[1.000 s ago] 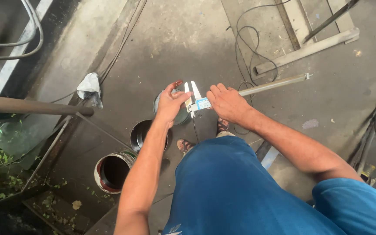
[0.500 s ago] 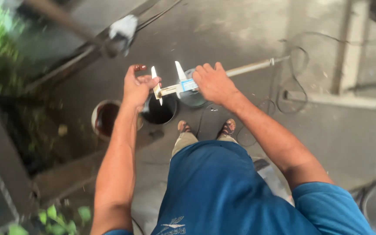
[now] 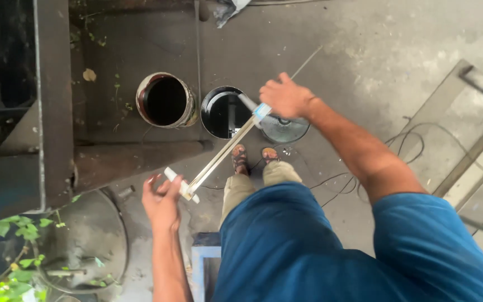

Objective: Using a vernier caliper to measure the inner diameter of an open metal drum or container.

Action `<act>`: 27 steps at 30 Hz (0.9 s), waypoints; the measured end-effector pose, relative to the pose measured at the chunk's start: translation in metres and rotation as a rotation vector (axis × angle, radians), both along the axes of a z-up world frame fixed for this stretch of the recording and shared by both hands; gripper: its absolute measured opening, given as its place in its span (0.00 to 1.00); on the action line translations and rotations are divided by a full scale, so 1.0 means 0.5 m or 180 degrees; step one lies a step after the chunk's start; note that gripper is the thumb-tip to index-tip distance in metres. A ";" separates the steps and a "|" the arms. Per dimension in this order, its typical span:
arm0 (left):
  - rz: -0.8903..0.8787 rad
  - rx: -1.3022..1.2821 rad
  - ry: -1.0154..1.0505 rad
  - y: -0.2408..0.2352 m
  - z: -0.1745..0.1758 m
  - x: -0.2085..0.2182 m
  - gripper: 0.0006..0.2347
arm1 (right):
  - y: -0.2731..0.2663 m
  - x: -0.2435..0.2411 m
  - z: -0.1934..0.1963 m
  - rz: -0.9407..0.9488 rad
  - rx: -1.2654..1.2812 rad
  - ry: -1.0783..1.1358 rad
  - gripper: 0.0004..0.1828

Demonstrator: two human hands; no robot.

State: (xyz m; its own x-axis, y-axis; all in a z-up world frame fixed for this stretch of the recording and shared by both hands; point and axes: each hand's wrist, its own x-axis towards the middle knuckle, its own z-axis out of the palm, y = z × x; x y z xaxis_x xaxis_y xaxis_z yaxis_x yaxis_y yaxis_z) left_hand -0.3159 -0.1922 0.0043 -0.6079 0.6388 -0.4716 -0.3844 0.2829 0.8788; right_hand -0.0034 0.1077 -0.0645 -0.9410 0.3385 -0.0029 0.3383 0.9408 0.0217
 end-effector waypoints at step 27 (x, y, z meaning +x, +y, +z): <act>0.0272 -0.0275 0.0109 0.112 0.004 0.056 0.17 | -0.128 -0.193 0.034 0.0752 -0.0473 0.1402 0.09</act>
